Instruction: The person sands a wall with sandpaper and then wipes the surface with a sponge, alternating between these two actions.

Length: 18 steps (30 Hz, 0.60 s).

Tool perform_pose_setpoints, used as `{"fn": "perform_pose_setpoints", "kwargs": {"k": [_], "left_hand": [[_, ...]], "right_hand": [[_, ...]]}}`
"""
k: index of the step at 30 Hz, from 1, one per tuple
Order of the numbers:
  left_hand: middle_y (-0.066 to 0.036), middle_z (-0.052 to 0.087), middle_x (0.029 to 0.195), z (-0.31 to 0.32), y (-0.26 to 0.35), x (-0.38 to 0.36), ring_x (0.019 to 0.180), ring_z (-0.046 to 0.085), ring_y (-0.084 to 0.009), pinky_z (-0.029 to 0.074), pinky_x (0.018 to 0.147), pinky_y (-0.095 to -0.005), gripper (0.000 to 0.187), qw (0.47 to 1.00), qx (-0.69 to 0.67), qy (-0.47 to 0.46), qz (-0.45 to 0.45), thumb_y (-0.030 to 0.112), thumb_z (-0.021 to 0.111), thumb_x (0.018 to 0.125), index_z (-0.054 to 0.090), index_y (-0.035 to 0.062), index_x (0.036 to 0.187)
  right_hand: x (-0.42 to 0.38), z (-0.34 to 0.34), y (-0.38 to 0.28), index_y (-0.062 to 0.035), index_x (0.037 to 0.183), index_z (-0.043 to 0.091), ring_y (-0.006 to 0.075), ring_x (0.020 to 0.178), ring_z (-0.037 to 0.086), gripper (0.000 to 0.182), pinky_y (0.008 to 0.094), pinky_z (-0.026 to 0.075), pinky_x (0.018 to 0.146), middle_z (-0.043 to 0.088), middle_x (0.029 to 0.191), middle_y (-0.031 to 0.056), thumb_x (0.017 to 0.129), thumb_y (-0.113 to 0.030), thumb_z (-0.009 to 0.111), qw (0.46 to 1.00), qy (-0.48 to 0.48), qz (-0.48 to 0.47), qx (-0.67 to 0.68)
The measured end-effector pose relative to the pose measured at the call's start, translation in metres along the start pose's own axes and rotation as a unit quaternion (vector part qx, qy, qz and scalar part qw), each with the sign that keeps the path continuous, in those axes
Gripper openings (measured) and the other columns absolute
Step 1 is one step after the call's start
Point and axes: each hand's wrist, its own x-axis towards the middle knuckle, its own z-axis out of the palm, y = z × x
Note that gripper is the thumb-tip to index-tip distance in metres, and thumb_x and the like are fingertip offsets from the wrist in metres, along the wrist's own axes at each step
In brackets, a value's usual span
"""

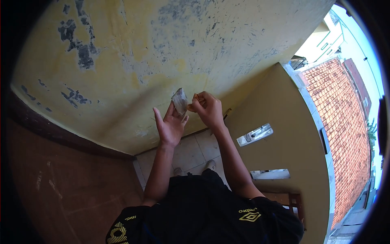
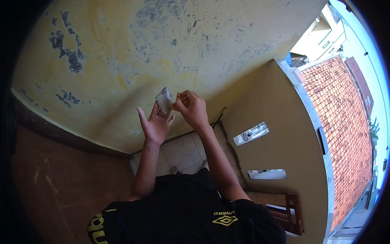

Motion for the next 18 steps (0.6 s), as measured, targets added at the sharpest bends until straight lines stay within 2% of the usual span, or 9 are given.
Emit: {"fn": "perform_pose_setpoints", "kwargs": {"k": [2,3,6,7,8,10,11,16,18], "left_hand": [[0.0,0.041,0.17,0.0,0.0,-0.001,0.155,0.035,-0.0248,0.009,0.127,-0.0541,0.113,1.0,0.025,0.015,-0.004,0.097,0.027,0.091,0.028,0.0181,0.171],[0.0,0.041,0.169,0.003,-0.001,-0.002,0.154,0.035,-0.0244,0.01,0.127,-0.0525,0.114,1.0,0.025,0.012,-0.01,0.097,0.028,0.09,0.029,0.018,0.171],[0.0,0.043,0.168,0.002,0.0,-0.003,0.153,0.037,-0.0234,0.014,0.125,-0.0501,0.115,1.0,0.012,-0.003,-0.015,0.099,0.03,0.088,0.03,0.0183,0.171],[0.0,0.045,0.167,-0.001,0.002,-0.001,0.152,0.038,-0.0228,0.016,0.125,-0.0493,0.116,1.0,-0.005,-0.014,-0.01,0.099,0.032,0.087,0.031,0.0186,0.171],[0.0,0.045,0.167,-0.004,0.003,-0.002,0.152,0.038,-0.0228,0.016,0.125,-0.0493,0.116,1.0,-0.005,-0.014,-0.008,0.099,0.032,0.087,0.031,0.0186,0.171],[0.0,0.048,0.164,-0.013,0.006,-0.005,0.149,0.042,-0.0221,0.018,0.123,-0.0473,0.116,1.0,-0.016,-0.002,-0.014,0.1,0.034,0.086,0.033,0.0186,0.169],[0.0,0.048,0.164,-0.017,0.006,-0.005,0.149,0.042,-0.0221,0.018,0.123,-0.0473,0.116,1.0,-0.017,-0.001,-0.014,0.1,0.034,0.086,0.033,0.0186,0.169],[-0.001,0.055,0.157,-0.03,0.001,-0.004,0.145,0.046,-0.0226,0.024,0.117,-0.0458,0.111,0.998,-0.043,0.024,-0.04,0.097,0.036,0.089,0.04,0.0178,0.166],[-0.001,0.055,0.156,-0.031,-0.004,-0.004,0.144,0.046,-0.0224,0.026,0.116,-0.0452,0.11,0.998,-0.036,0.012,-0.042,0.096,0.035,0.089,0.041,0.0172,0.166]], "right_hand": [[0.015,0.004,-0.016,0.0064,0.102,0.072,0.0227,0.089,0.08,0.027,0.037,0.061,0.08,0.077,0.093,0.017,0.092,-0.018,0.074,0.996,0.075,0.018,0.049],[0.018,0.007,-0.021,0.0064,0.103,0.072,0.0267,0.087,0.08,0.03,0.0379,0.061,0.081,0.077,0.094,0.0203,0.093,-0.022,0.073,0.996,0.082,0.001,0.015],[0.016,0.027,-0.011,0.0068,0.105,0.072,0.0318,0.086,0.079,0.034,0.0399,0.06,0.081,0.076,0.096,0.0242,0.094,-0.025,0.072,0.995,0.083,0.015,-0.047],[0.008,0.032,-0.009,0.0066,0.104,0.073,0.0354,0.084,0.078,0.037,0.042,0.06,0.081,0.076,0.095,0.0255,0.092,-0.029,0.072,0.994,0.1,0.013,-0.034],[0.0,0.033,-0.006,0.0066,0.104,0.073,0.0354,0.084,0.078,0.037,0.042,0.06,0.081,0.076,0.095,0.0255,0.092,-0.029,0.072,0.994,0.099,0.012,-0.034],[-0.013,0.031,-0.004,0.0059,0.103,0.074,0.0348,0.082,0.078,0.039,0.0425,0.06,0.08,0.076,0.089,0.0246,0.09,-0.031,0.073,0.996,0.001,0.078,-0.033],[-0.015,0.033,0.007,0.0056,0.101,0.074,0.0341,0.08,0.078,0.04,0.0409,0.06,0.078,0.076,0.084,0.0227,0.089,-0.033,0.074,0.997,-0.022,0.075,-0.028],[0.0,0.021,0.008,0.0057,0.101,0.074,0.0277,0.08,0.079,0.037,0.0372,0.06,0.076,0.077,0.085,0.0212,0.093,-0.03,0.071,0.996,0.004,0.092,-0.018],[0.016,0.024,0.011,0.0061,0.104,0.073,0.0257,0.08,0.079,0.037,0.0366,0.06,0.075,0.078,0.085,0.0209,0.095,-0.029,0.07,0.994,0.081,0.055,0.053]]}}
